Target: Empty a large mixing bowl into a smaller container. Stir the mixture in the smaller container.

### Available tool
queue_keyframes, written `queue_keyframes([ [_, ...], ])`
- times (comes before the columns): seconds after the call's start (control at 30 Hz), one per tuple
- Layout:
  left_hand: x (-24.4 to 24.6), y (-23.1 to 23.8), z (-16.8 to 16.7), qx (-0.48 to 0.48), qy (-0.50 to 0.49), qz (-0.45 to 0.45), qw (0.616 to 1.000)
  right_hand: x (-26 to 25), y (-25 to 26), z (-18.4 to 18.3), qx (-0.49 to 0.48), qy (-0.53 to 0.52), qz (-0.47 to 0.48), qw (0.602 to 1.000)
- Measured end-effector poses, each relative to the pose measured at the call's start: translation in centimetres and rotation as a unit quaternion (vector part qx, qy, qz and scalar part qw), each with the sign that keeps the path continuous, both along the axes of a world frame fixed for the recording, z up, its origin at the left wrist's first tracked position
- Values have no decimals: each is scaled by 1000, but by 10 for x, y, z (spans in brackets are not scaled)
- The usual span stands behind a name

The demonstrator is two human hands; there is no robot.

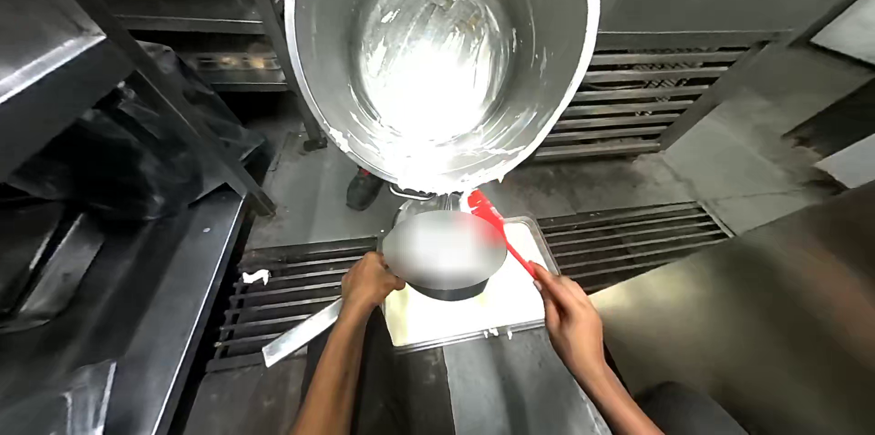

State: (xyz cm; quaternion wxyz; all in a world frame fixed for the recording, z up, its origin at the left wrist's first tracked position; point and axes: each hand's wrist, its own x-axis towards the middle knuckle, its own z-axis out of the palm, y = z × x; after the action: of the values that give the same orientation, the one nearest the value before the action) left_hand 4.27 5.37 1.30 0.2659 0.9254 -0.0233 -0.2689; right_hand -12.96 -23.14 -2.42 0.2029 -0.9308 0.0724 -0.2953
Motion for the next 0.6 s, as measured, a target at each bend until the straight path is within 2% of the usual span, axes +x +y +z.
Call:
queue_keyframes([
  [0.07,-1,0,1,7,-4,-1,1000,2,-3,-5,-114,62,-3,992],
  [0.17,-1,0,1,21,-6,-15,1000,6,-15,6,-177,91,-4,980],
  [0.37,0,1,0,33,2,-26,999,-4,-26,6,-142,95,8,985],
  [0.5,2,2,4,39,7,-36,999,-10,-31,36,-55,65,-14,996],
  [0.6,1,3,0,39,8,-32,999,-9,-33,41,-56,75,-24,995],
])
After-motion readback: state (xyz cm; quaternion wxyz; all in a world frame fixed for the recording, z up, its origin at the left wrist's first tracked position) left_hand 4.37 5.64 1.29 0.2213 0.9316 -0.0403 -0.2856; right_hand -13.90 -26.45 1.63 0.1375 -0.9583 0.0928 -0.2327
